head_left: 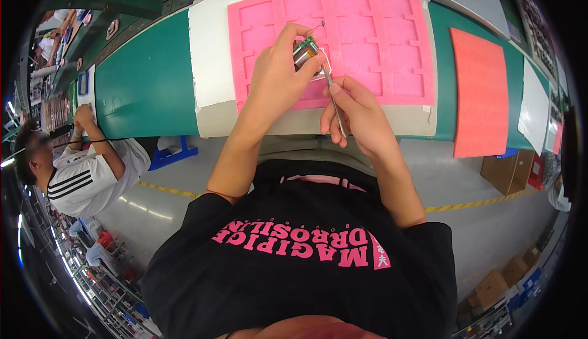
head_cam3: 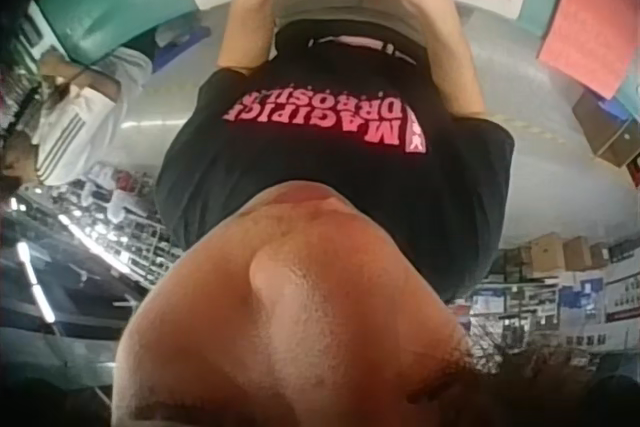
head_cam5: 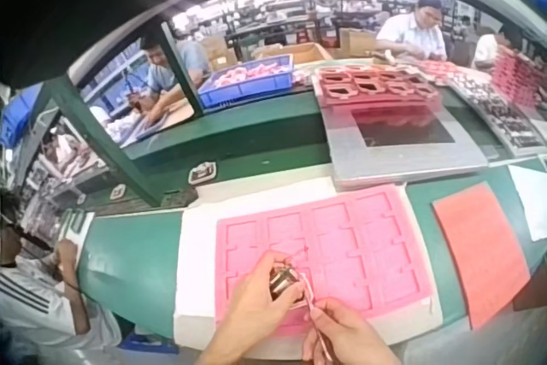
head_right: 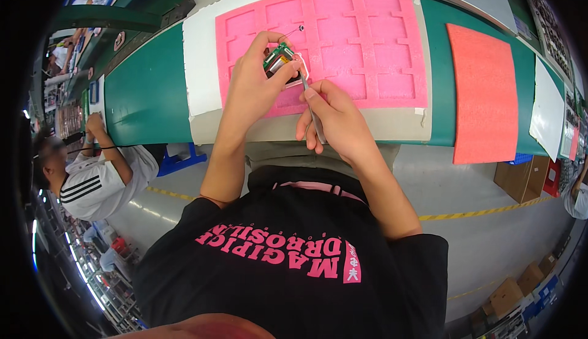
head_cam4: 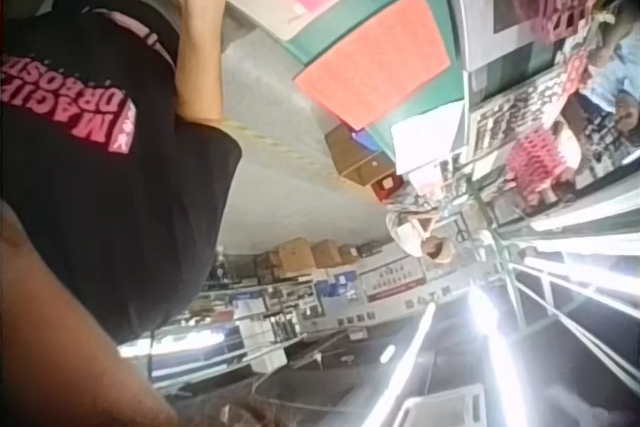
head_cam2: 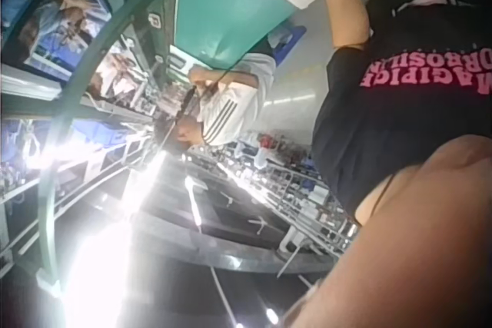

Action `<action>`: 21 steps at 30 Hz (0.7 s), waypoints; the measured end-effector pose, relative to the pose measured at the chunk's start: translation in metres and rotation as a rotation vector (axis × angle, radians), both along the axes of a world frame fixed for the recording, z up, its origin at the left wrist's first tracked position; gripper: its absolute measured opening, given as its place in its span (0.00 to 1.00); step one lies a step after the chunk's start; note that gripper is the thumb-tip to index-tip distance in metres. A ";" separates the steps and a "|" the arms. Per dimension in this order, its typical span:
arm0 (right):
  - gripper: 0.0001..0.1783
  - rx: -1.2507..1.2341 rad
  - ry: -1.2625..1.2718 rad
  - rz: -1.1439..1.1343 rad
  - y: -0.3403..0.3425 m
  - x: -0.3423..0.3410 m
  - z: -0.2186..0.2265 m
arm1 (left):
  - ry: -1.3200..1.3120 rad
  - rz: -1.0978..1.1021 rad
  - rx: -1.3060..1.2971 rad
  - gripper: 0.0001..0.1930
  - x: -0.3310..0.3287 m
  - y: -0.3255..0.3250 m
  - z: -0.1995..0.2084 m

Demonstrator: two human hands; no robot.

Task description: Assembling electronic circuit boards by connecting batteries and organizing them into trays.

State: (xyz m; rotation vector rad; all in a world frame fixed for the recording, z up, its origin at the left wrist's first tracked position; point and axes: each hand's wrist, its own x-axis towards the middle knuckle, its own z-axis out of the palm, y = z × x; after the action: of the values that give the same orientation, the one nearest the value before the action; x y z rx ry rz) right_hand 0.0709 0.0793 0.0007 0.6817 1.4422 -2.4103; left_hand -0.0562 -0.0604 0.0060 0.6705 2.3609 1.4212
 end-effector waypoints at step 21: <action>0.09 -0.167 0.146 -0.099 -0.022 0.018 -0.013 | -0.200 0.001 0.199 0.15 0.014 -0.036 -0.005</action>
State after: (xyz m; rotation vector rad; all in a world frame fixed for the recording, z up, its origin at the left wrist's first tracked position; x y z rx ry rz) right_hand 0.0885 0.0569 -0.0121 0.5609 1.2656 -2.6702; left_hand -0.0423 -0.0968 0.0007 0.5475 2.0873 1.6561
